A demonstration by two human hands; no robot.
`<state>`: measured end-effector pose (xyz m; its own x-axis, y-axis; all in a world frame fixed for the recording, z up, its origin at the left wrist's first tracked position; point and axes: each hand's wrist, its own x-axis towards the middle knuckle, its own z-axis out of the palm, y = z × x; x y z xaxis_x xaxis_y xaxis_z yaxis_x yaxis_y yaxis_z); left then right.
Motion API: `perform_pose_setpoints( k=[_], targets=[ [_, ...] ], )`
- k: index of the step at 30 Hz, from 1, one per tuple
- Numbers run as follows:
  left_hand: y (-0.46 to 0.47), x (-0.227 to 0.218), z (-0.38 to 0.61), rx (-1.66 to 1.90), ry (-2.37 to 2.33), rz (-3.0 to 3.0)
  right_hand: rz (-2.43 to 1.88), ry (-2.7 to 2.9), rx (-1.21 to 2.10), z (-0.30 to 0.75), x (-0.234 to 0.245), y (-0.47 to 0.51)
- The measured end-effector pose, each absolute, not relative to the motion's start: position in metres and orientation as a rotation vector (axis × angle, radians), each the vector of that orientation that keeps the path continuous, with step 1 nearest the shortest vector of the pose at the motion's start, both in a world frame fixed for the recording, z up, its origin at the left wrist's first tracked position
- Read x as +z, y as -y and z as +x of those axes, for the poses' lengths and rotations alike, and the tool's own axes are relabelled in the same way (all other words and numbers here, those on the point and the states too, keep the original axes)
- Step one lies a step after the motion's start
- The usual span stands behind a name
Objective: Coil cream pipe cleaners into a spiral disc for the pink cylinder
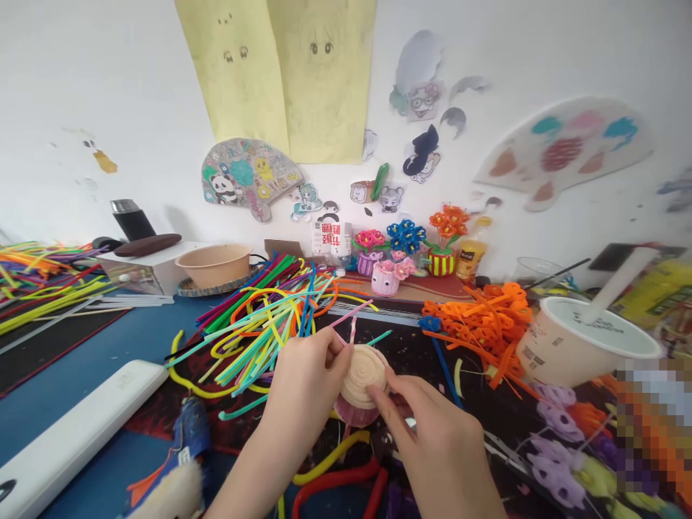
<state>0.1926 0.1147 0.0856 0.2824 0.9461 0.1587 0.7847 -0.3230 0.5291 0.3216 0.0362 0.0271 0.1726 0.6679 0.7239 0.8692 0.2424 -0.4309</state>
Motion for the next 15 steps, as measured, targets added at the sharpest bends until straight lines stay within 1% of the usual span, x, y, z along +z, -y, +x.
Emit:
perform_pose_setpoints(
  k=[6,8,9,13,15],
  targets=[
    [-0.114,0.087,0.196,0.593,-1.695,2.266,-1.525,1.516,-0.057,0.321,0.028,-0.038],
    [-0.113,0.086,0.198,0.585,-1.715,2.289,-1.530,1.523,-0.096,0.321,0.031,-0.038],
    [-0.113,0.085,0.198,0.585,-1.720,2.303,-1.531,1.558,-0.180,0.321,0.033,-0.037],
    [-0.111,0.082,0.200,0.589,-1.717,2.372,-1.542,1.811,-0.715,0.327,0.036,-0.034],
    [-0.109,0.082,0.201,0.596,-1.706,2.409,-1.566,1.926,-0.863,0.331,0.035,-0.032]
  ],
)
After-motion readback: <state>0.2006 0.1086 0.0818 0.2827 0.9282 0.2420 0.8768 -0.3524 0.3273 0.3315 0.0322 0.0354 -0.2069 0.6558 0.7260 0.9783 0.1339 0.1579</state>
